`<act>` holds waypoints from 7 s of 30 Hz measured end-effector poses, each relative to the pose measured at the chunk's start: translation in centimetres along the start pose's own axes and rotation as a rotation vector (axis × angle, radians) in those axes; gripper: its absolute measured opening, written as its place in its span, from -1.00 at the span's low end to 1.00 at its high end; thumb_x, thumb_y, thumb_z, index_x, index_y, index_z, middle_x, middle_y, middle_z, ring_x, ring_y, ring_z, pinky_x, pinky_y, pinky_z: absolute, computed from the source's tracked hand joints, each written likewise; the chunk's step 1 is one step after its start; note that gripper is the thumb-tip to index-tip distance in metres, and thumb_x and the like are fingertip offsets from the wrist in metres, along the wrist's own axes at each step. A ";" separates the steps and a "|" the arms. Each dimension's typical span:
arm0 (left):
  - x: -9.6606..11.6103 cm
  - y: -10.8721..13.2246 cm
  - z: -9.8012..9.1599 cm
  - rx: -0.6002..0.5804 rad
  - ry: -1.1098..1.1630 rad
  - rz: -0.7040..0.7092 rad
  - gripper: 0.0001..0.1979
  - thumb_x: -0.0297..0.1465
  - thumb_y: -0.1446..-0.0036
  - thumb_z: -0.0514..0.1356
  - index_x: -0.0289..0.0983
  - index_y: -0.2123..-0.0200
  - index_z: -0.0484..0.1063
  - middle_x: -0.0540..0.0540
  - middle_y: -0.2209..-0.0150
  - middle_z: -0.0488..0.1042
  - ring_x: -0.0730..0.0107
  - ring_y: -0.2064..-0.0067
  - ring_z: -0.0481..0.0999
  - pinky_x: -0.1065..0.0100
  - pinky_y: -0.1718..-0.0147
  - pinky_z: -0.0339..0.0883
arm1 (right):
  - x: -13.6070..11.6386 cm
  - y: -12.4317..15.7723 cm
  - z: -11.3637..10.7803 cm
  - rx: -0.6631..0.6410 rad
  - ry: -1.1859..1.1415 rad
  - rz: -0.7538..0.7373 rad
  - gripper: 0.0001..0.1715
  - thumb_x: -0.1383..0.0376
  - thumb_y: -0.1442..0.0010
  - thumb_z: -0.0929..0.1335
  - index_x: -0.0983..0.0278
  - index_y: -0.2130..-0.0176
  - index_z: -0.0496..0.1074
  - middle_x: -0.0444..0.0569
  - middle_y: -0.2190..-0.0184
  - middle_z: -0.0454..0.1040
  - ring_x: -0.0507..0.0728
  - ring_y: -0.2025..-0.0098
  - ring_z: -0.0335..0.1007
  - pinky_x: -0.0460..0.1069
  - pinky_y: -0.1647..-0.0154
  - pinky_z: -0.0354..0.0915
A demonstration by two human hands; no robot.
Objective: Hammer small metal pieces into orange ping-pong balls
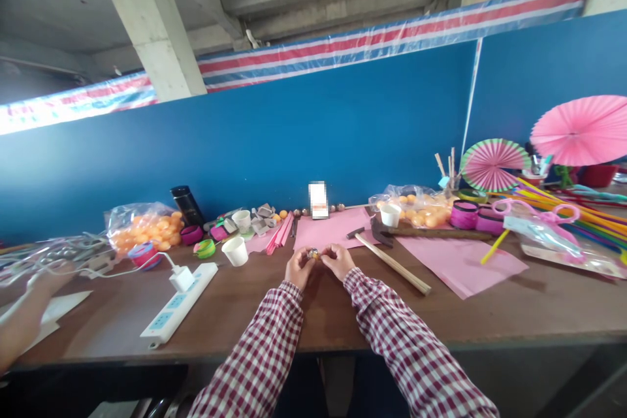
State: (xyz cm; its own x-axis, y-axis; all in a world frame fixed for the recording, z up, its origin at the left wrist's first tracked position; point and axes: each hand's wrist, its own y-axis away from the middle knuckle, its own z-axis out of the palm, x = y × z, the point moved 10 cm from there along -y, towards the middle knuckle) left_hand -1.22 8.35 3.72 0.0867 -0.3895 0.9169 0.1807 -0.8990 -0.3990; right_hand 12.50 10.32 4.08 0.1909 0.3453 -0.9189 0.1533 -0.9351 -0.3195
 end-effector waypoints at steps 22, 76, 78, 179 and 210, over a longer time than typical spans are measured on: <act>0.1 0.1 -0.3 0.010 0.012 -0.011 -0.74 -0.48 0.18 0.22 -0.32 0.30 0.40 -0.12 0.29 0.49 0.33 0.23 0.47 0.27 0.16 0.32 | -0.1 0.0 0.5 -0.025 -0.056 -0.041 -0.74 0.16 0.07 0.29 0.32 0.42 0.33 -0.07 0.48 0.42 0.03 0.47 0.33 -0.04 0.43 0.31; 0.2 0.1 0.3 -0.021 0.050 0.008 -0.73 -0.53 0.20 0.20 -0.34 0.30 0.40 -0.16 0.28 0.49 0.30 0.22 0.48 0.26 0.17 0.33 | 0.0 0.3 1.0 -0.076 0.014 0.016 -0.61 0.07 0.06 0.29 0.35 0.39 0.42 -0.06 0.49 0.44 0.03 0.47 0.30 -0.08 0.46 0.23; 0.2 0.1 0.4 -0.024 0.049 0.005 -0.73 -0.54 0.19 0.19 -0.34 0.30 0.40 -0.15 0.29 0.50 0.30 0.23 0.48 0.26 0.17 0.34 | 0.1 0.3 1.1 -0.078 0.010 0.020 -0.61 0.07 0.06 0.29 0.35 0.39 0.42 -0.06 0.49 0.43 0.03 0.49 0.29 -0.08 0.47 0.22; -1.6 0.0 1.2 -0.088 -0.265 -0.011 -0.68 -0.57 0.18 0.19 -0.24 0.27 0.42 -0.06 0.27 0.49 0.32 0.22 0.47 0.24 0.12 0.30 | 0.9 0.6 0.4 -0.100 0.106 0.126 -0.75 0.17 0.12 0.36 0.34 0.56 0.39 -0.07 0.61 0.42 0.03 0.53 0.33 -0.09 0.49 0.25; -1.7 -0.3 0.2 -0.030 -0.018 -0.076 -0.73 -0.29 0.02 0.12 -0.29 0.25 0.43 -0.14 0.25 0.50 0.29 0.19 0.46 0.26 0.18 0.33 | -0.8 0.4 0.9 -0.074 -0.014 -0.128 -0.67 0.21 0.02 0.32 0.26 0.20 0.36 -0.01 0.19 0.43 0.11 0.12 0.32 0.04 0.06 0.22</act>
State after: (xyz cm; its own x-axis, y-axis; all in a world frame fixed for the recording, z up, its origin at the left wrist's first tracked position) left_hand -1.22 9.32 2.33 0.0917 -0.3161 0.9443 0.1577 -0.9317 -0.3272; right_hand 11.53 9.57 4.48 0.1521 0.4594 -0.8751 0.2466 -0.8750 -0.4165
